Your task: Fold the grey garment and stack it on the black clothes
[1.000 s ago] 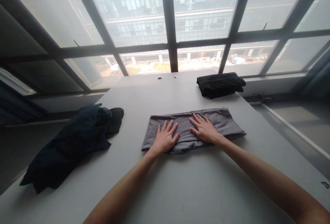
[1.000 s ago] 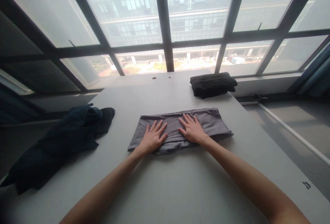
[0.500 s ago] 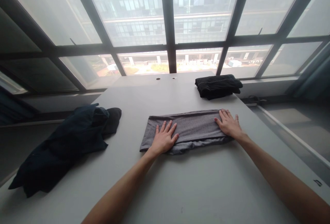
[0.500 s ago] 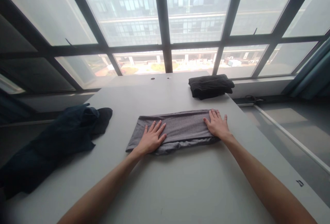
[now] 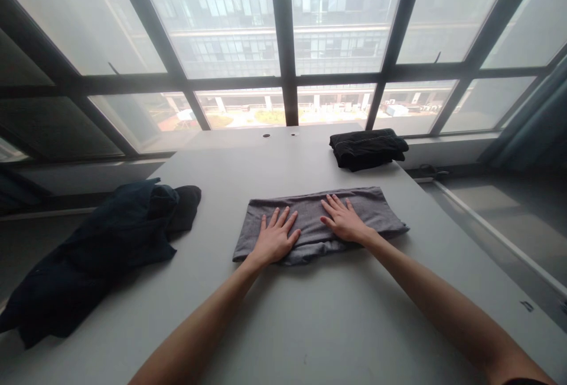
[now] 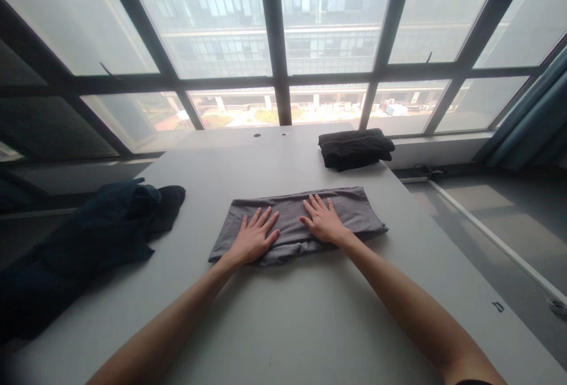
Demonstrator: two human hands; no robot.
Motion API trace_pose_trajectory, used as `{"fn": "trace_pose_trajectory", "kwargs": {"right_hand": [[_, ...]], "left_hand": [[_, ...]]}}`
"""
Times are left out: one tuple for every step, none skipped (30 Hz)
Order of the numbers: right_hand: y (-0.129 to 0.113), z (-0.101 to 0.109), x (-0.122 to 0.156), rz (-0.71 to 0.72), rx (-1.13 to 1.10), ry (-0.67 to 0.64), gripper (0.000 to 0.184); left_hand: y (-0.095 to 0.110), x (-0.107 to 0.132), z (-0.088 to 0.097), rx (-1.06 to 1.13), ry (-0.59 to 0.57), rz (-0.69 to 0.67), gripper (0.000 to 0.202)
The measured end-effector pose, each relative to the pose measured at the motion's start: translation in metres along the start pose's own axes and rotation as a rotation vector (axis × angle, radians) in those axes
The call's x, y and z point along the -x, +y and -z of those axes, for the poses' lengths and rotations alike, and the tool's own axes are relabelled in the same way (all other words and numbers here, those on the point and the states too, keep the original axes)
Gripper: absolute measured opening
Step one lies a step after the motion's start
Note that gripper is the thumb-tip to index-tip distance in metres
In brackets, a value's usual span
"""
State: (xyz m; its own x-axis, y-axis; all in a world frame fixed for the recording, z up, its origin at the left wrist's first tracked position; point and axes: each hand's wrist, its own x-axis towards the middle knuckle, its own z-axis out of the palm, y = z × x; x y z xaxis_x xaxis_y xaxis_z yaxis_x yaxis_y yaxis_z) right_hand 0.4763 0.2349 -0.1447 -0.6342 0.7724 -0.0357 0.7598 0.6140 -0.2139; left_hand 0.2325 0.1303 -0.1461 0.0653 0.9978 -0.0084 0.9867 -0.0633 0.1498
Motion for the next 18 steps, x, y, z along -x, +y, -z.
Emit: {"fn": "trace_pose_trajectory", "kwargs": {"right_hand": [[0.012, 0.003, 0.001, -0.039, 0.023, 0.015, 0.073], [0.026, 0.006, 0.003, -0.084, 0.045, 0.028, 0.071], [0.039, 0.008, 0.005, -0.134, 0.061, 0.037, 0.069], [0.052, 0.011, 0.008, -0.183, 0.067, 0.044, 0.068], [0.064, 0.013, 0.011, -0.225, 0.066, 0.048, 0.068], [0.072, 0.015, 0.014, -0.254, 0.062, 0.048, 0.068], [0.079, 0.015, 0.016, -0.269, 0.057, 0.046, 0.067], [0.082, 0.015, 0.017, -0.273, 0.053, 0.045, 0.067], [0.082, 0.014, 0.018, -0.272, 0.051, 0.046, 0.068], [0.079, 0.013, 0.017, -0.268, 0.048, 0.048, 0.068], [0.075, 0.011, 0.016, -0.267, 0.045, 0.050, 0.068], [0.069, 0.009, 0.015, -0.269, 0.041, 0.054, 0.069], [0.062, 0.007, 0.013, -0.272, 0.039, 0.058, 0.069], [0.055, 0.005, 0.011, -0.277, 0.038, 0.062, 0.070], [0.049, 0.004, 0.010, -0.283, 0.039, 0.068, 0.070], [0.044, 0.003, 0.008, -0.290, 0.040, 0.073, 0.071], [0.040, 0.002, 0.008, -0.296, 0.042, 0.078, 0.071], [0.038, 0.001, 0.007, -0.298, 0.043, 0.083, 0.071]], "left_hand": [[0.000, 0.000, 0.000, -0.004, -0.013, 0.006, 0.065], [-0.001, -0.001, 0.001, -0.007, -0.025, 0.012, 0.065], [-0.002, -0.001, 0.001, -0.007, -0.034, 0.016, 0.066], [-0.004, -0.001, 0.002, -0.006, -0.039, 0.019, 0.066], [-0.006, -0.001, 0.003, -0.003, -0.044, 0.019, 0.066], [-0.010, -0.001, 0.005, 0.002, -0.049, 0.016, 0.066], [-0.014, -0.001, 0.006, 0.008, -0.056, 0.013, 0.067], [-0.019, 0.000, 0.008, 0.014, -0.062, 0.012, 0.068], [-0.025, 0.001, 0.010, 0.019, -0.069, 0.014, 0.069], [-0.031, 0.001, 0.011, 0.022, -0.074, 0.020, 0.071], [-0.038, 0.002, 0.012, 0.023, -0.078, 0.031, 0.072], [-0.045, 0.003, 0.013, 0.022, -0.080, 0.045, 0.072], [-0.054, 0.003, 0.013, 0.020, -0.079, 0.063, 0.072], [-0.062, 0.003, 0.014, 0.019, -0.070, 0.098, 0.072], [-0.072, 0.002, 0.014, 0.015, -0.048, 0.156, 0.073], [-0.081, 0.002, 0.014, 0.009, -0.010, 0.239, 0.073], [-0.091, 0.002, 0.015, 0.000, 0.031, 0.338, 0.074], [-0.100, 0.002, 0.016, -0.008, 0.063, 0.445, 0.075]]}}
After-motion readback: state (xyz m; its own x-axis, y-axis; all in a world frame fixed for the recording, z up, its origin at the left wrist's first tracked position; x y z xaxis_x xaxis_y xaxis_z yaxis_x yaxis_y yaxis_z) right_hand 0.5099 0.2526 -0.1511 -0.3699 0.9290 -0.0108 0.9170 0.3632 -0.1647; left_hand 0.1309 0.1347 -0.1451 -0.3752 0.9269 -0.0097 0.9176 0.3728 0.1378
